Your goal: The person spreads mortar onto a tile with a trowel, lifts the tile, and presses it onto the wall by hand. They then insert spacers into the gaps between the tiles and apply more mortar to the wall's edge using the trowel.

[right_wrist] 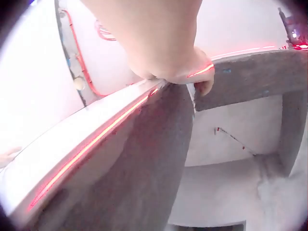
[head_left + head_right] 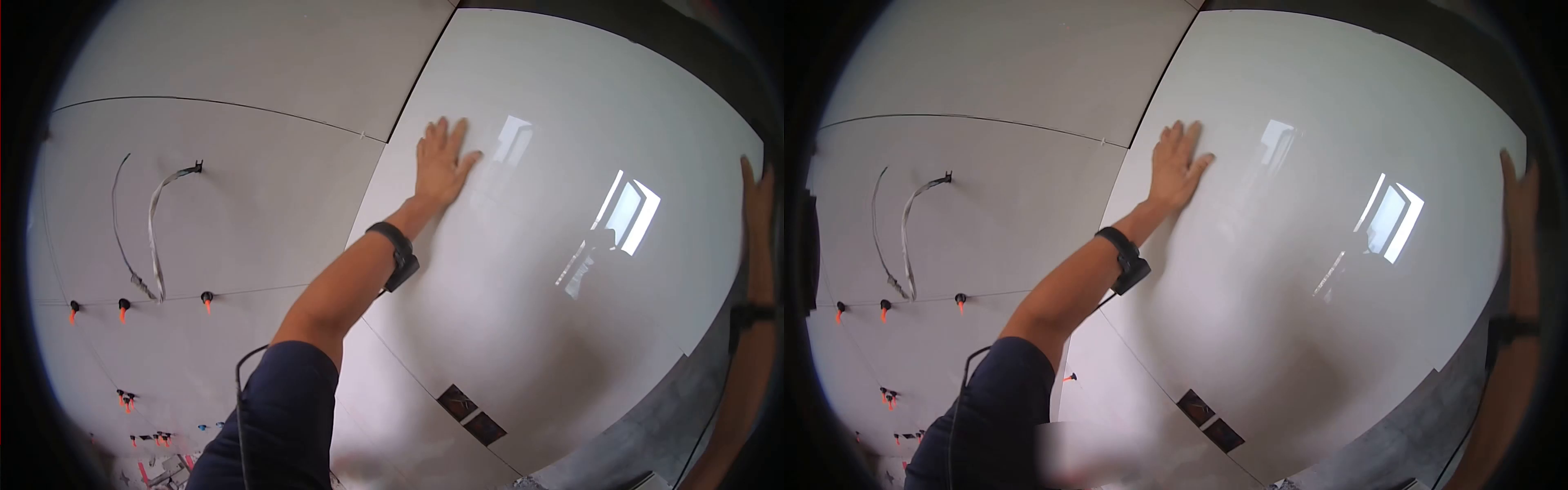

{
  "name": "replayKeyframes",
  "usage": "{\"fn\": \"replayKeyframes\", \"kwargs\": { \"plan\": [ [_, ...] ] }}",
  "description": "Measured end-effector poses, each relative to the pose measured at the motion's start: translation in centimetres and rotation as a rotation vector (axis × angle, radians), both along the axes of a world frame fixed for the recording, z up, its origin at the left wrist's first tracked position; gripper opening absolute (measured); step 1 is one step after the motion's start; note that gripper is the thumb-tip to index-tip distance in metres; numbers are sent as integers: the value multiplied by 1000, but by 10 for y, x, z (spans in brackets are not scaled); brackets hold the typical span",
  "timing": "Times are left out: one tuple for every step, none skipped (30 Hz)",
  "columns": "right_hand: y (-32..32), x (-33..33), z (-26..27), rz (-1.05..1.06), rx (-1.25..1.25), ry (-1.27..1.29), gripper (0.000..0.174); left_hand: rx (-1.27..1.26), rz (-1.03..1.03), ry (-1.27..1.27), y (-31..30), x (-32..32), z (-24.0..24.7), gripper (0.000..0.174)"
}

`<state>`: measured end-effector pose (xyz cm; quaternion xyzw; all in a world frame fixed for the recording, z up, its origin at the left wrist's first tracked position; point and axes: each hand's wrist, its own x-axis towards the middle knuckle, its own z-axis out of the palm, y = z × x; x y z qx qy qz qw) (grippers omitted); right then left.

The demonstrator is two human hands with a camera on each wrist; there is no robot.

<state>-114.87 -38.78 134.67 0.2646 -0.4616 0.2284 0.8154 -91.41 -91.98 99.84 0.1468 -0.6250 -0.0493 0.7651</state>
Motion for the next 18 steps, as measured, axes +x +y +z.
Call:
{"fn": "replayKeyframes", "kwargs": {
  "plan": [
    [0,4,-29,-21,50,-33,84,-6,-8,4,1,2,0,68],
    [-3,18,-64,-41,96,-64,83,-78,-21,-99,-1,4,2,69],
    [-12,42,-102,22,126,-154,82,-146,-35,-201,-3,6,2,70],
    [-20,59,-127,89,152,-244,82,-152,-39,-195,-5,7,4,70],
    [-21,60,-131,83,146,-244,82,-166,-17,-216,-7,7,5,71],
    [-19,60,-130,88,150,-260,81,-181,7,-238,-10,9,6,72],
    [-15,58,-128,91,155,-277,80,-186,0,-239,-11,10,8,72],
    [-16,63,-126,32,163,-245,77,-192,-14,-222,-11,9,9,73],
    [-18,66,-127,17,169,-245,77,-191,-34,-204,-11,8,5,74],
    [-19,68,-130,31,146,-279,76,-194,-44,-203,-11,8,4,74],
    [-23,74,-133,52,117,-308,74,-200,-48,-186,-13,7,6,73],
    [-24,75,-134,48,111,-309,74,-204,-52,-175,-13,7,5,73],
    [-24,76,-136,69,135,-319,73,-215,-55,-179,-13,8,3,73],
    [-22,77,-136,92,153,-320,72,-208,-57,-180,-13,9,4,73],
    [-21,77,-136,89,134,-312,72,-204,-61,-177,-11,10,5,73],
    [-21,73,-136,27,132,-293,72,-232,-61,-164,-11,11,7,73],
    [-20,69,-133,-33,126,-271,72,-226,-56,-171,-11,11,7,72],
    [-18,70,-131,14,141,-301,71,-209,-52,-184,-11,11,7,72]
  ]
}}
